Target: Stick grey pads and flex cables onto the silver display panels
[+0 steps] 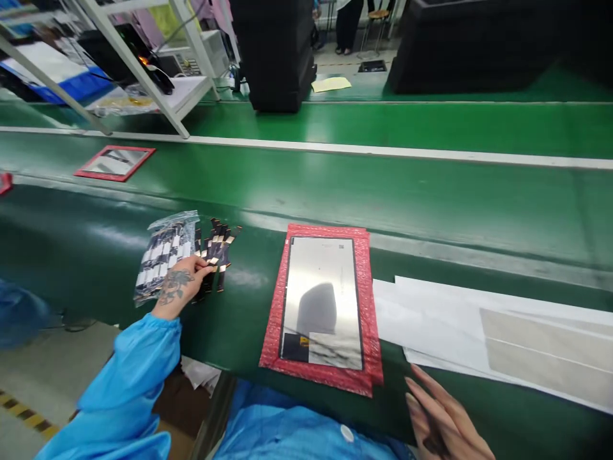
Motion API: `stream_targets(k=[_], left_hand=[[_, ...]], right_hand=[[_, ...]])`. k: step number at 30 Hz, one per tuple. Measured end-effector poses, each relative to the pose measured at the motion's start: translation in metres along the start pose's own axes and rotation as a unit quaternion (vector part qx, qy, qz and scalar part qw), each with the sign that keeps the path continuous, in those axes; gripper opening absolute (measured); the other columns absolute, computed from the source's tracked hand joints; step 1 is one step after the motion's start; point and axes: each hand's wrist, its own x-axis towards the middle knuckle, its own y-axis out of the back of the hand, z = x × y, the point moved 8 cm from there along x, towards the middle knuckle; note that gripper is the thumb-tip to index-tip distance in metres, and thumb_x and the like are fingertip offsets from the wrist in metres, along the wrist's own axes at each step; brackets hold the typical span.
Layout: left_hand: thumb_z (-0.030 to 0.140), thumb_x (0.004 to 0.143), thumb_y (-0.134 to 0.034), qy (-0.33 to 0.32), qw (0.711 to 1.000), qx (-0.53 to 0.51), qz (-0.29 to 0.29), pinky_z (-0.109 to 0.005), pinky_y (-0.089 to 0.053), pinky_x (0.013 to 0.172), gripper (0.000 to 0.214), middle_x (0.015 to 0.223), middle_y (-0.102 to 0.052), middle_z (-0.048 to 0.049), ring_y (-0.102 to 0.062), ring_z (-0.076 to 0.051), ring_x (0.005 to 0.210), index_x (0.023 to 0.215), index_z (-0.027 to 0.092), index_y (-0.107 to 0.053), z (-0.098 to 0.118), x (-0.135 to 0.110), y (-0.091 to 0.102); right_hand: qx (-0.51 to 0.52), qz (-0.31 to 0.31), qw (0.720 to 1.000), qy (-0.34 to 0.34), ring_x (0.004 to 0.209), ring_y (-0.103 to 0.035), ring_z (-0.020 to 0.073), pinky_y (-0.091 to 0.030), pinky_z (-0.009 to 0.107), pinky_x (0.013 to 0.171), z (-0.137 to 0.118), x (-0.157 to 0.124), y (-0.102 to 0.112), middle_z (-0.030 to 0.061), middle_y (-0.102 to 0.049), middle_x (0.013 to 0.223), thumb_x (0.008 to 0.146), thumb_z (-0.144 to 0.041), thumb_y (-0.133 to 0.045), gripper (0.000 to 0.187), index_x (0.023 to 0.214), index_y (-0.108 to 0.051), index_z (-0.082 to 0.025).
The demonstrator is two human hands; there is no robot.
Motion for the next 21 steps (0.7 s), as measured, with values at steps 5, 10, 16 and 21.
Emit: stream_targets(k=[5,10,16,21], left_hand=[[0.044,0.078,-0.070,0.030,0.996,-0.086,-0.013,-0.024,-0.035,0.053,0.034,0.053,-0.051,0.0043,-0.049,-0.013,0.052,0.061,0.019,-0.055,-0.002,-0.001,0.012],[0.046,0.066,-0.081,0.000,0.940,-0.341,0.026,-0.026,-0.040,0.055,0.029,0.065,-0.061,-0.0013,-0.052,-0.016,0.062,0.066,0.021,-0.065,0.031,-0.045,0.032],[0.037,0.064,-0.080,0.067,0.826,-0.518,-0.212,-0.023,-0.033,0.053,0.029,0.055,-0.051,0.0023,-0.043,-0.009,0.055,0.055,0.015,-0.064,0.130,-0.134,-0.060],[0.043,0.058,-0.084,0.115,0.746,-0.579,-0.309,-0.022,-0.027,0.049,0.036,0.051,-0.048,0.0033,-0.037,-0.007,0.049,0.054,0.013,-0.065,0.169,-0.157,-0.104]], right_hand=[[0.032,0.029,0.997,-0.063,0.097,-0.072,0.0300,-0.062,0.043,0.067,-0.007,0.012,0.015,0.0017,-0.070,0.119,0.092,-0.030,-0.051,0.041,0.121,-0.060,-0.058],[0.127,-0.018,0.977,-0.173,0.077,-0.070,0.0305,-0.058,0.041,0.055,-0.012,0.036,0.012,0.0021,-0.072,0.087,0.087,-0.041,-0.059,0.021,0.093,-0.073,-0.055],[0.321,-0.330,0.856,-0.235,0.060,-0.064,0.0264,-0.053,0.039,0.057,-0.063,0.071,-0.073,0.0009,-0.069,0.064,0.070,-0.058,-0.074,0.022,0.076,-0.080,-0.037],[0.420,-0.360,0.784,-0.282,0.055,-0.053,0.0179,-0.042,0.032,0.054,-0.088,0.087,-0.104,-0.0021,-0.062,0.058,0.059,-0.052,-0.085,0.029,0.064,-0.071,-0.028]])
